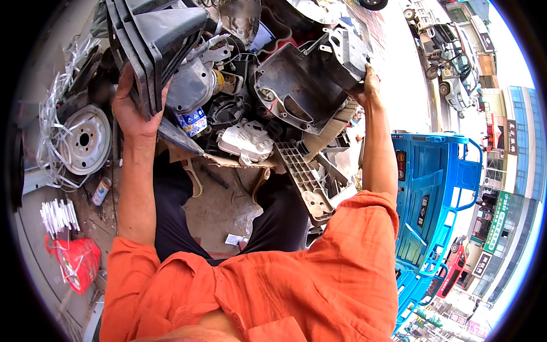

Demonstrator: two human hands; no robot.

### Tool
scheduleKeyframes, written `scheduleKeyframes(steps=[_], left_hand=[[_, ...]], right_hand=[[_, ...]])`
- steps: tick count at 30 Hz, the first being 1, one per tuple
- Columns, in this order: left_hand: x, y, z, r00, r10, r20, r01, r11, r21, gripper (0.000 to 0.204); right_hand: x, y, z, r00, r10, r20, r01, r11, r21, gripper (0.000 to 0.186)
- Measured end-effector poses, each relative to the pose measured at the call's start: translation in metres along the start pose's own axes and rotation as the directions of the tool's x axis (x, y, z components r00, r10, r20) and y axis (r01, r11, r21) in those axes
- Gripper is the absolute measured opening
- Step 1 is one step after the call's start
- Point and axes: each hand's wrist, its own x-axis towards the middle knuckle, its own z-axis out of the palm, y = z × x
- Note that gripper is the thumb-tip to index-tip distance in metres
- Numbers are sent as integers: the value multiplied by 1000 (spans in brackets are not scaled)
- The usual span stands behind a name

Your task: The person sorts through a cluttered pile of motorcycle components, picking up and examining various plastic covers, a headlight housing, and metal internal parts by hand while sitting on a low stool.

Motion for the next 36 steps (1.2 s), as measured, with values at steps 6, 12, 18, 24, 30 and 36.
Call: scheduleKeyframes(steps=[6, 12, 18, 24, 30, 36], left_hand=[[2, -11, 5, 999, -46, 9, 46, 998, 33, 32], [-4, -2, 5, 997, 62, -44, -60, 998, 32, 32], [0, -4, 4, 992, 96, -83, -90, 993, 76, 31], [-3, 1, -1, 999, 46, -9, -45, 995, 85, 30], [1, -2, 4, 998, 45, -40, -40, 994, 104, 31], [4, 0, -2, 1000, 12, 6, -12, 1000, 7, 31]], right_hand=[[41, -17, -14, 781, -551, 292, 205, -216, -955, 31], [-34, 2, 156, 577, -523, 627, 739, 8, -674, 42], [13, 46, 253, 474, -171, 864, 864, 278, -420, 44], [21, 76, 254, 488, -377, 787, 872, 165, -462, 20], [-36, -5, 230, 575, -451, 683, 814, 400, -421, 25], [-57, -89, 160, 583, -429, 690, 777, 542, -319, 18]])
